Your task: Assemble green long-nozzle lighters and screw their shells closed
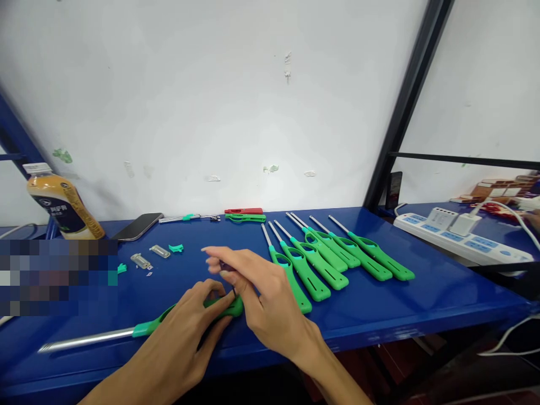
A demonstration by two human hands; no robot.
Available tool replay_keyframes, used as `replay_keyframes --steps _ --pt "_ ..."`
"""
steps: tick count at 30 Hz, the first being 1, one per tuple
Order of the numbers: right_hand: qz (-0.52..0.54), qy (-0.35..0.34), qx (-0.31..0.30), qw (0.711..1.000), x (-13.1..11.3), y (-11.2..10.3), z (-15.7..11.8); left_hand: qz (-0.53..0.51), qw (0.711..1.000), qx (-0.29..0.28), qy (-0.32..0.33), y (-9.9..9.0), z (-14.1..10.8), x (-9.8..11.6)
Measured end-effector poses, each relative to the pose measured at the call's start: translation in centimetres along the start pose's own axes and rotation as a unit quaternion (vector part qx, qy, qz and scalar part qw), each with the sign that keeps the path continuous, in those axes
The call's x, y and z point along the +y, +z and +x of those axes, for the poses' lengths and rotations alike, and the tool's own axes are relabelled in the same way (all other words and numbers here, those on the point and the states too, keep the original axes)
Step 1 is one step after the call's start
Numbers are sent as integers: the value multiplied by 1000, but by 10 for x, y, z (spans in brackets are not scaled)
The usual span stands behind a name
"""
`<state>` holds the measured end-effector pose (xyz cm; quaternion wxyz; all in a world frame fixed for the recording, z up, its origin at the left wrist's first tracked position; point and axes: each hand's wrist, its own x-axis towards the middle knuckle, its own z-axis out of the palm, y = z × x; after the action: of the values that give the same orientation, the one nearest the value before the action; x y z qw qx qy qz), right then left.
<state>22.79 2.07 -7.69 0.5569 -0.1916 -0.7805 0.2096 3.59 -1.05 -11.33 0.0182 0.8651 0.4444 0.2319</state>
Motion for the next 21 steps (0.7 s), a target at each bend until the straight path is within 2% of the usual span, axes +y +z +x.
replay_keyframes --steps 5,10,14,16,19,21 --pt "-36 11 67 997 3 13 3 3 999 36 13 0 -16 -11" --pt "-58 -11 44 997 -2 16 2 -3 996 78 33 7 -18 -13" --pt "11 -2 11 1000 0 18 -1 2 997 73 35 2 -19 -9" --pt "21 2 40 999 3 20 -2 -1 997 62 36 0 -20 -8" --pt "-22 -21 92 995 6 21 -2 -5 998 53 43 -2 -21 -8" --pt "-60 -32 94 993 5 20 -1 -3 998 54 44 -1 -21 -9"
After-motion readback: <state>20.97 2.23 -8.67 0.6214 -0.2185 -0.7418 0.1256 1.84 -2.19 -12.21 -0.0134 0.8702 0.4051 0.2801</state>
